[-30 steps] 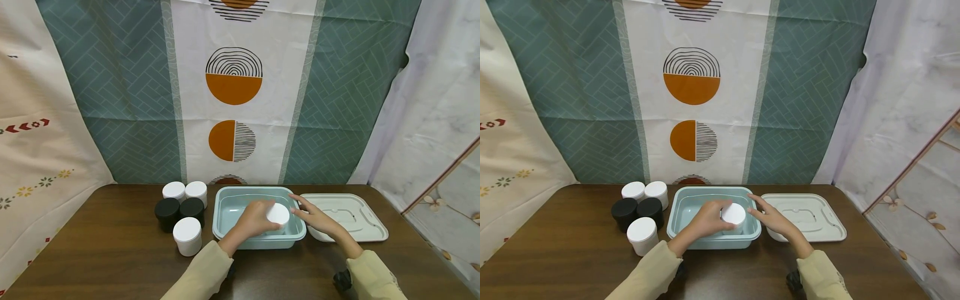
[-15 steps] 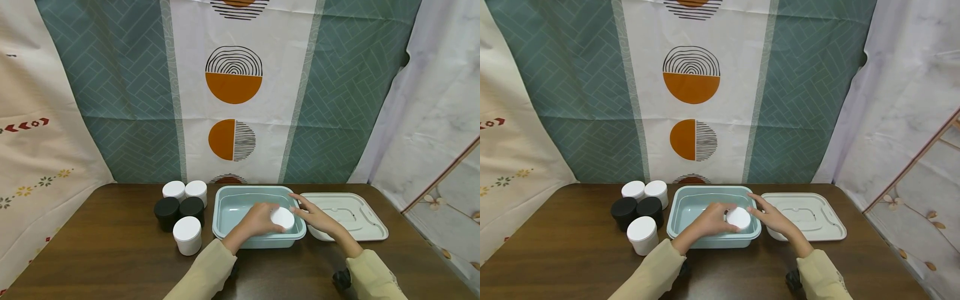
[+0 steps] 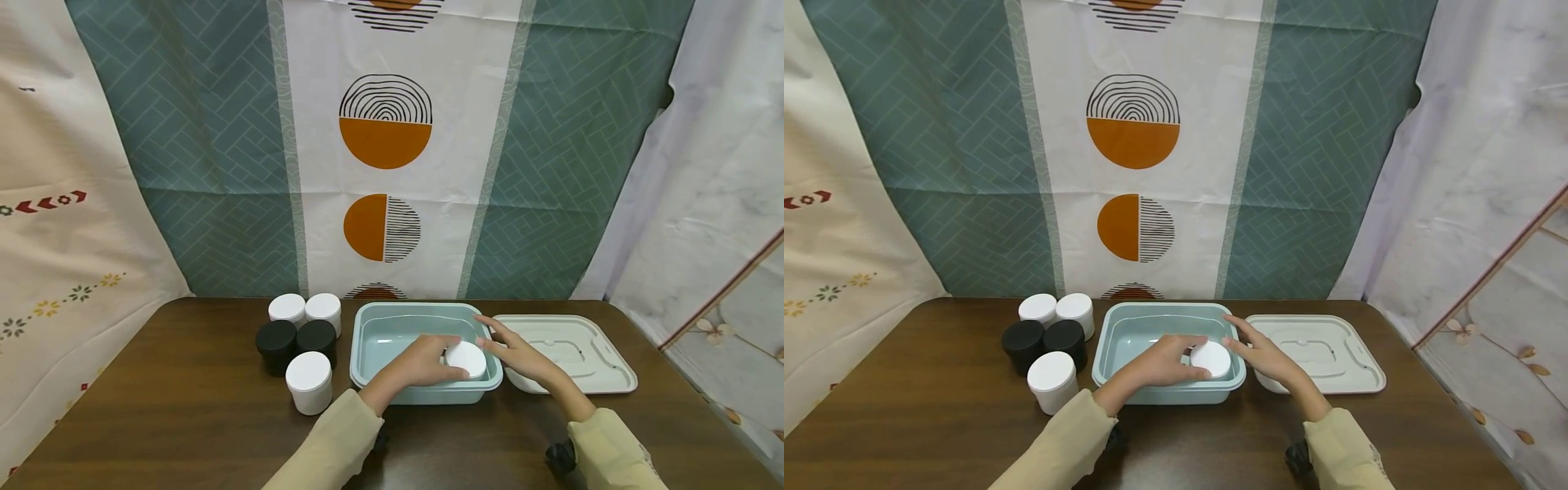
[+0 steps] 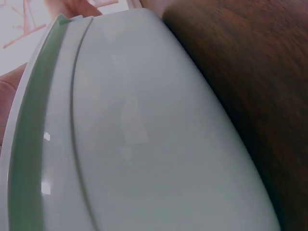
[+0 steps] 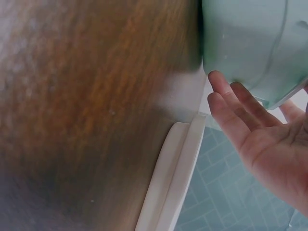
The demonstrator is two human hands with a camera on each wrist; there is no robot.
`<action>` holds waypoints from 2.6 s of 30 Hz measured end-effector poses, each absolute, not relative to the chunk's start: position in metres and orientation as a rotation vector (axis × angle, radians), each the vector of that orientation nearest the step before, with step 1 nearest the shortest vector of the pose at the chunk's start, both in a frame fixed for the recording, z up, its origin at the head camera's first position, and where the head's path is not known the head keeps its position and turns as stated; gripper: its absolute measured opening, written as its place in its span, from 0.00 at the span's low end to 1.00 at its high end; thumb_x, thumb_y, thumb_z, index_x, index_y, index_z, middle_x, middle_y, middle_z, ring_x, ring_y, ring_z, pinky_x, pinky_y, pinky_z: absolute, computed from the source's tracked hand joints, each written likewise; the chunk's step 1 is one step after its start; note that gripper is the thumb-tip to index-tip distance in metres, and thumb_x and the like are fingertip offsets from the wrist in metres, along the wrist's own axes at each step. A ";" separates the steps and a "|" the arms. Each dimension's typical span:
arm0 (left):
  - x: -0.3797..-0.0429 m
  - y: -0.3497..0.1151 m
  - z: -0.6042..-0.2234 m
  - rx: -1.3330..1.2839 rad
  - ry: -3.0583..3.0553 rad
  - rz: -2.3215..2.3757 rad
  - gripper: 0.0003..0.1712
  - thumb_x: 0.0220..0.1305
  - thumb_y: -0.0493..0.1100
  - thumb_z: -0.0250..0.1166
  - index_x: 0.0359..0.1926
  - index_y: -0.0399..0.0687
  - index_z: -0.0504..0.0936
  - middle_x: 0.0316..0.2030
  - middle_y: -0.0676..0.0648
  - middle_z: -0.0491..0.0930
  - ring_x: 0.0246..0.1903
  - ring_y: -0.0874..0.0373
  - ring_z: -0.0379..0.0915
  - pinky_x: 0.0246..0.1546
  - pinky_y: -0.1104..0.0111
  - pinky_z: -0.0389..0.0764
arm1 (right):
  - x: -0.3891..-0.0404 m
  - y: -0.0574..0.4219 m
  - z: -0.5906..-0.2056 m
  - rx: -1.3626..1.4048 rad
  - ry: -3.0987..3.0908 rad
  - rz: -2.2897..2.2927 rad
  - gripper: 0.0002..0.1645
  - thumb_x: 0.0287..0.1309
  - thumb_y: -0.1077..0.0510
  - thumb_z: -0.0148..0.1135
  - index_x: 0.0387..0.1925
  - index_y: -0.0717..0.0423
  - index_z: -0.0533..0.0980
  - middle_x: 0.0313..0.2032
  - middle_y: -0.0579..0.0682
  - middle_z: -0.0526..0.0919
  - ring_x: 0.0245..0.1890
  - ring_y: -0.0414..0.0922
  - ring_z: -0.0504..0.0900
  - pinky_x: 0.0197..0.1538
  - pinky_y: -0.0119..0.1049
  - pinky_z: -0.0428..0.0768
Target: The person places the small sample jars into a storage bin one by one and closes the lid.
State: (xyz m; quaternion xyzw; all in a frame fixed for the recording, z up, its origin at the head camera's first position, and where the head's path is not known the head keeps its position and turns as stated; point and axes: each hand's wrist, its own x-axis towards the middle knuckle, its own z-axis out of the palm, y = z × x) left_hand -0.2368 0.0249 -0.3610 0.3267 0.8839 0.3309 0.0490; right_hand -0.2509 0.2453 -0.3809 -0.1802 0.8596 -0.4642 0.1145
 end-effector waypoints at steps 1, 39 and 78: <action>-0.237 0.023 -0.361 0.990 2.680 1.012 0.34 0.52 0.49 0.68 0.58 0.37 0.71 0.52 0.44 0.75 0.46 0.61 0.73 0.41 0.75 0.72 | -0.251 0.245 -0.381 -0.522 2.520 -1.363 0.36 0.66 0.49 0.47 0.69 0.55 0.48 0.59 0.70 0.61 0.54 0.60 0.69 0.47 0.50 0.75; -0.185 -0.145 -0.340 0.650 3.020 1.378 0.30 0.48 0.42 0.71 0.53 0.40 0.74 0.50 0.43 0.77 0.51 0.50 0.72 0.48 0.63 0.75 | -0.253 0.245 -0.376 -0.436 2.499 -1.345 0.39 0.64 0.48 0.50 0.70 0.51 0.46 0.54 0.68 0.66 0.51 0.55 0.72 0.44 0.48 0.77; -0.182 -0.169 -0.373 0.511 3.222 1.141 0.30 0.34 0.45 0.77 0.42 0.39 0.80 0.39 0.46 0.80 0.33 0.59 0.73 0.30 0.69 0.74 | -0.255 0.244 -0.381 -0.388 2.488 -1.371 0.38 0.63 0.47 0.50 0.69 0.49 0.48 0.57 0.71 0.63 0.50 0.56 0.72 0.43 0.48 0.78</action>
